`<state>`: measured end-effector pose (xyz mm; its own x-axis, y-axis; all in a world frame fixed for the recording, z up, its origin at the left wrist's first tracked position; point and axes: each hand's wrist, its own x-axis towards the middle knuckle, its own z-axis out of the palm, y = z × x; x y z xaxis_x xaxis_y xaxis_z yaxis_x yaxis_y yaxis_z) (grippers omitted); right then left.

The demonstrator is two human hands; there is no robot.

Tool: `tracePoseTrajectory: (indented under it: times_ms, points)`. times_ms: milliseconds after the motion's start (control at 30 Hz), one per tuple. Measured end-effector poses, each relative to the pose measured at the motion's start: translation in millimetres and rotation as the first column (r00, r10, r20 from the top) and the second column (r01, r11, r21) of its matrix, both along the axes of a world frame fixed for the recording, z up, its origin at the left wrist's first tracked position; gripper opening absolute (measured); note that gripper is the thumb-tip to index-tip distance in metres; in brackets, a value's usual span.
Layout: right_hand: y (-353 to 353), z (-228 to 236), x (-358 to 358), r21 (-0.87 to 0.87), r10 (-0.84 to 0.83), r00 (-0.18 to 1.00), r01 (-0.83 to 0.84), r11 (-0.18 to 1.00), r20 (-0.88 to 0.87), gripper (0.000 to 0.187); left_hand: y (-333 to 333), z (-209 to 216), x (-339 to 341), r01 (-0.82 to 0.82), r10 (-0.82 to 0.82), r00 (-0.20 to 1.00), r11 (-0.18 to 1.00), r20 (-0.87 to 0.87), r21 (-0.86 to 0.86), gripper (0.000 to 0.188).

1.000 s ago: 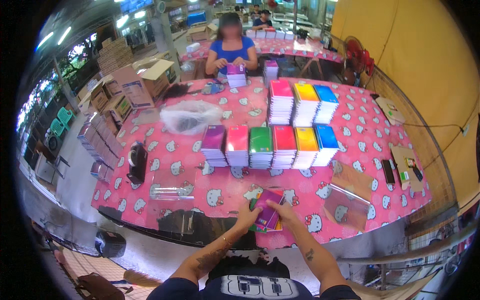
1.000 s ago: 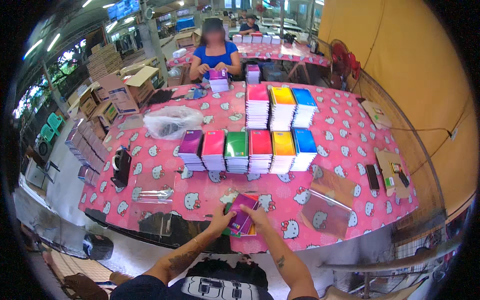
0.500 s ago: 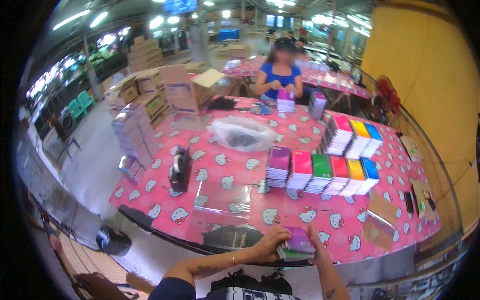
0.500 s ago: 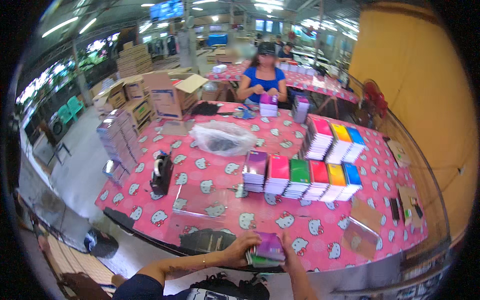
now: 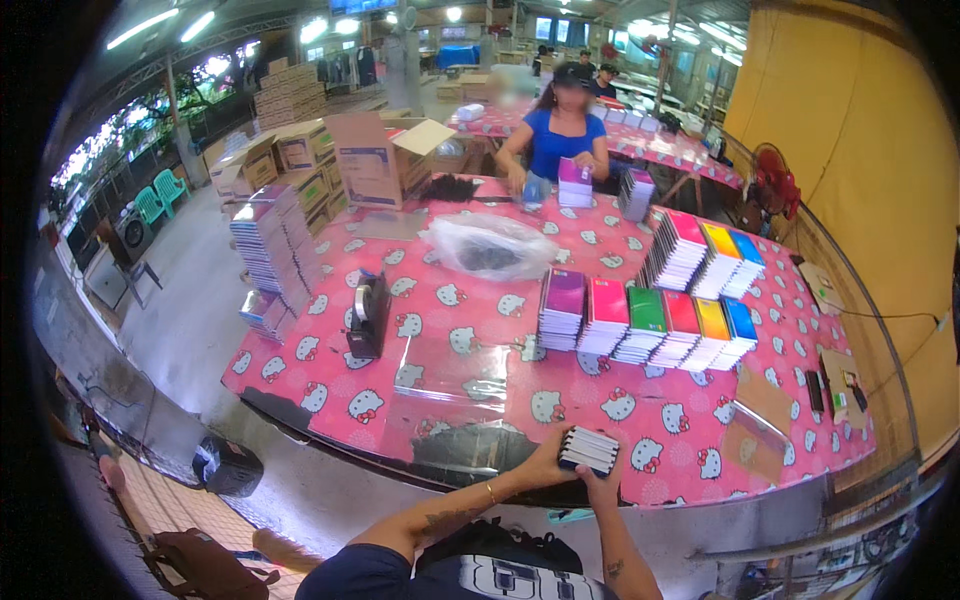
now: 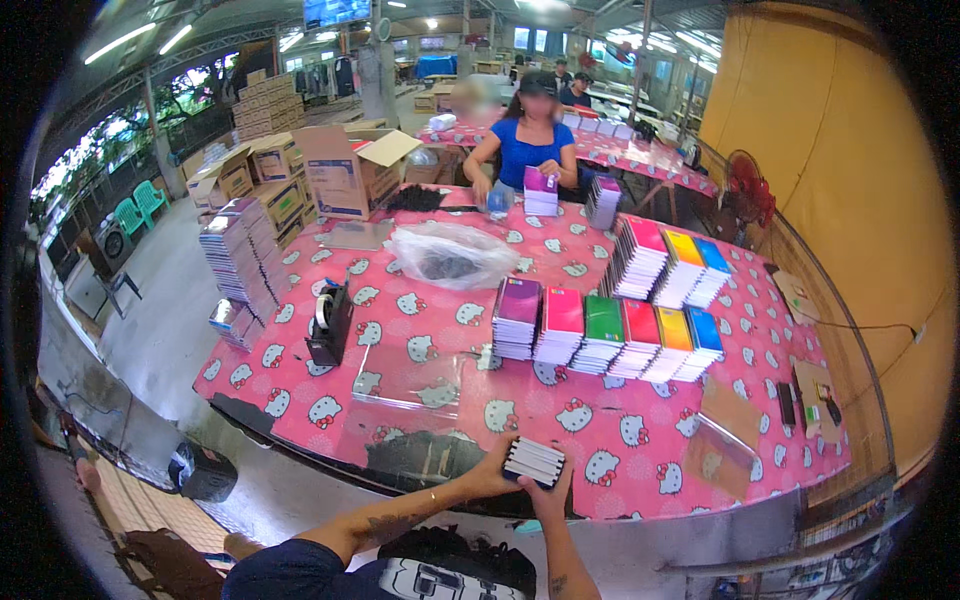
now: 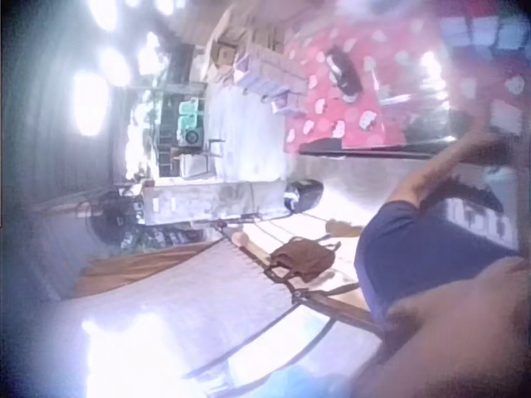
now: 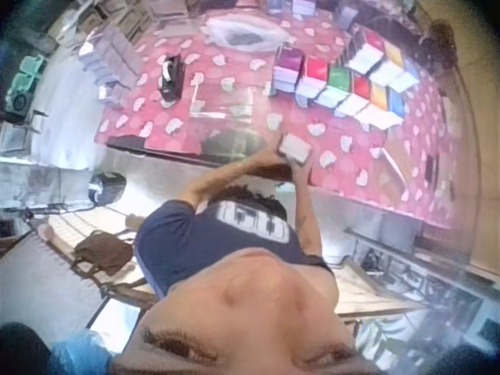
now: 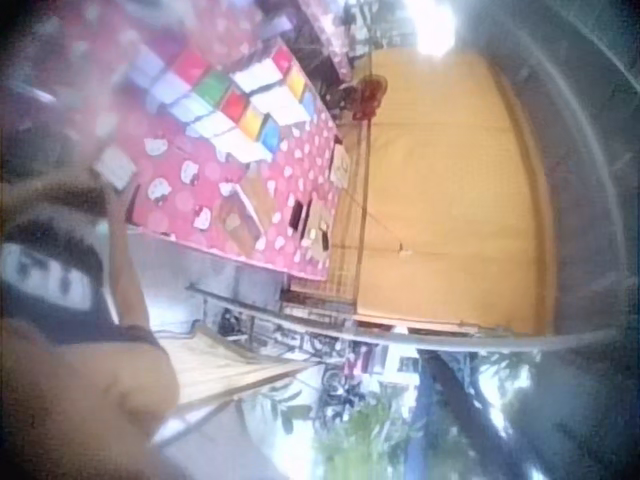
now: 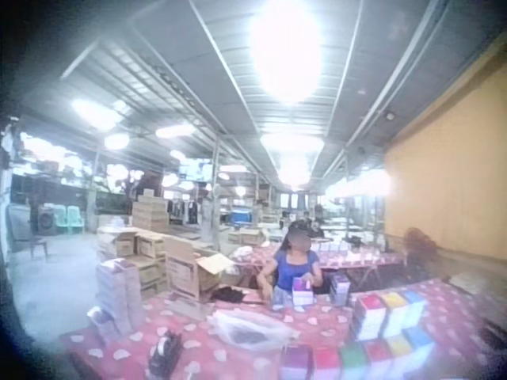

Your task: The person places small colorful notebooks into clear plastic bags and seals them using tape from a dispenser.

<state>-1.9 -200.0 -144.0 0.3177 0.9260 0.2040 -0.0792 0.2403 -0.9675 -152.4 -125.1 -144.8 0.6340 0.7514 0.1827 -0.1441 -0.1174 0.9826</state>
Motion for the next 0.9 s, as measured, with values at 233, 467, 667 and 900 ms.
tracePoseTrajectory:
  times_ms: [233,467,667,900]
  points:
    - [10.4,-6.9,9.8,-0.064,0.092,0.989,-0.085,0.994,0.115,0.091,10.7,-17.9,-10.7,0.019,-0.011,0.988,0.998,-0.156,0.052,0.101]
    - [13.2,-50.1,26.7,-0.026,0.166,0.983,-0.165,0.986,0.081,0.085,-27.8,126.3,10.1,0.022,0.494,0.786,0.579,-0.372,0.815,0.113]
    - [10.4,-50.6,26.6,-0.028,0.268,0.928,-0.285,0.958,-0.258,0.075,-29.6,97.0,14.1,0.335,0.399,0.684,0.571,-0.61,0.749,0.104]
    - [26.4,-1.5,14.0,-0.087,0.276,0.921,-0.262,0.961,0.274,0.076,4.0,98.8,-15.8,0.241,0.438,0.709,0.586,-0.553,0.774,0.065]
